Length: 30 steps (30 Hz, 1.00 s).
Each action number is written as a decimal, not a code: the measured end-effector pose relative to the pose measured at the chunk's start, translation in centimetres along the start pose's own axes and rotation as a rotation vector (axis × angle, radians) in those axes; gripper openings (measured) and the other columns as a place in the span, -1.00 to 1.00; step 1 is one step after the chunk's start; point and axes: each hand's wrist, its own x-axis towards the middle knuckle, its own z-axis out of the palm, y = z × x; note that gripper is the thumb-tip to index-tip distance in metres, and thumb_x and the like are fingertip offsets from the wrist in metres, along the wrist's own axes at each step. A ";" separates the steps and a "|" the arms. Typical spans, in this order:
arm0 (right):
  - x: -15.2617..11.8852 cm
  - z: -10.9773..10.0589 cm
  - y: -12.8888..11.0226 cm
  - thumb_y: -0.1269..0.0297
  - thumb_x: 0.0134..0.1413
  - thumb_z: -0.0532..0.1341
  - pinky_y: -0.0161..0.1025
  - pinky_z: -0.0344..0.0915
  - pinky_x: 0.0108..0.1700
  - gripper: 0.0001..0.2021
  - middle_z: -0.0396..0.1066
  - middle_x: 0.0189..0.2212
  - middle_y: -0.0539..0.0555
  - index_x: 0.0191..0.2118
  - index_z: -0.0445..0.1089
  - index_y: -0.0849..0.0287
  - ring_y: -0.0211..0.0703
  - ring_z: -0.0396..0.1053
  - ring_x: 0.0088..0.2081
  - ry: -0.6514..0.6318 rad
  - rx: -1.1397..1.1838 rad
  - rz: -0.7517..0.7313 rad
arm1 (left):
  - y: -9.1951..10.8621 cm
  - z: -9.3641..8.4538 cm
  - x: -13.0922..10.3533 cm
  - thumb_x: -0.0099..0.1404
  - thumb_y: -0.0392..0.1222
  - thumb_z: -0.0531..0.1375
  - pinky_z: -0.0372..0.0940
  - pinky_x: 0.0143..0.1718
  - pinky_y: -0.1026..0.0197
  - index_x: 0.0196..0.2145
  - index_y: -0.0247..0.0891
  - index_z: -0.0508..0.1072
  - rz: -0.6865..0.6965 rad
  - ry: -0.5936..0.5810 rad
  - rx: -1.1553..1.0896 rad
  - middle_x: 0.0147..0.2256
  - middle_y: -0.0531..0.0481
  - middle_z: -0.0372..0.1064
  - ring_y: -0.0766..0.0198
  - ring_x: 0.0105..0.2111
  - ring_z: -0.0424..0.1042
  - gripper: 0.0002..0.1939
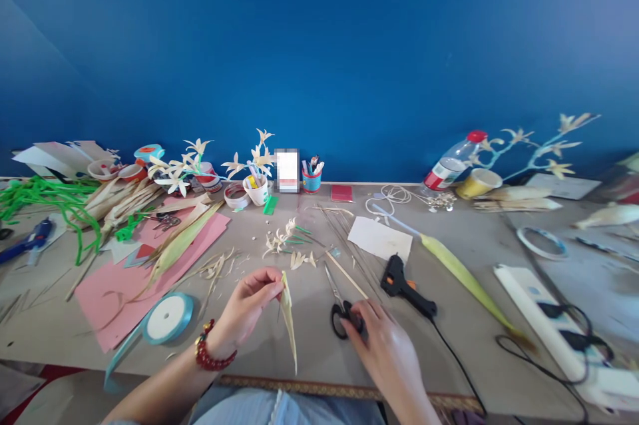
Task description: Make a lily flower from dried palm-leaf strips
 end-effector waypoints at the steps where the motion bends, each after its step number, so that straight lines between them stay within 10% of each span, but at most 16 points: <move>1: -0.3 0.1 0.0 0.12 0.18 0.18 -0.19 0.30 -0.36 -0.86 0.47 -0.37 0.08 -0.29 0.36 0.05 -0.03 0.46 -0.38 -0.013 -0.043 -0.004 | 0.0 0.0 0.0 0.12 -0.13 0.38 0.26 -0.33 0.31 -0.43 -0.31 0.50 0.003 -0.004 0.005 -0.44 0.04 0.37 0.38 -0.44 0.31 -0.80; 9: -0.1 0.2 -0.1 0.17 0.12 0.14 -0.21 0.21 -0.48 -0.87 0.51 -0.45 0.11 -0.38 0.33 0.07 0.03 0.49 -0.46 -0.142 -0.172 0.210 | 0.0 -0.4 0.1 0.15 -0.16 0.37 0.25 -0.33 0.33 -0.43 -0.32 0.51 -0.008 -0.030 0.019 -0.46 0.04 0.38 0.40 -0.44 0.31 -0.82; 17: -1.2 -1.8 0.9 -0.14 0.02 0.23 -0.31 0.27 -0.52 -0.59 0.43 -0.52 0.04 -0.24 0.32 0.14 -0.15 0.36 -0.50 -0.330 0.874 0.356 | 1.3 -0.7 0.0 0.12 -0.18 0.40 0.24 -0.36 0.36 -0.46 -0.33 0.53 -0.060 -0.056 -0.067 -0.48 0.04 0.42 0.42 -0.47 0.34 -0.83; 30: 0.3 -0.6 -3.6 0.29 -0.36 0.37 -0.44 0.09 -0.56 -0.70 0.40 -0.51 -0.06 -0.52 0.20 0.16 -0.45 0.18 -0.63 -0.662 1.043 0.445 | 1.2 -0.6 0.0 0.02 -0.23 0.45 0.24 -0.40 0.37 -0.48 -0.34 0.51 -0.184 -0.104 -0.244 -0.47 0.06 0.38 0.44 -0.50 0.33 -0.80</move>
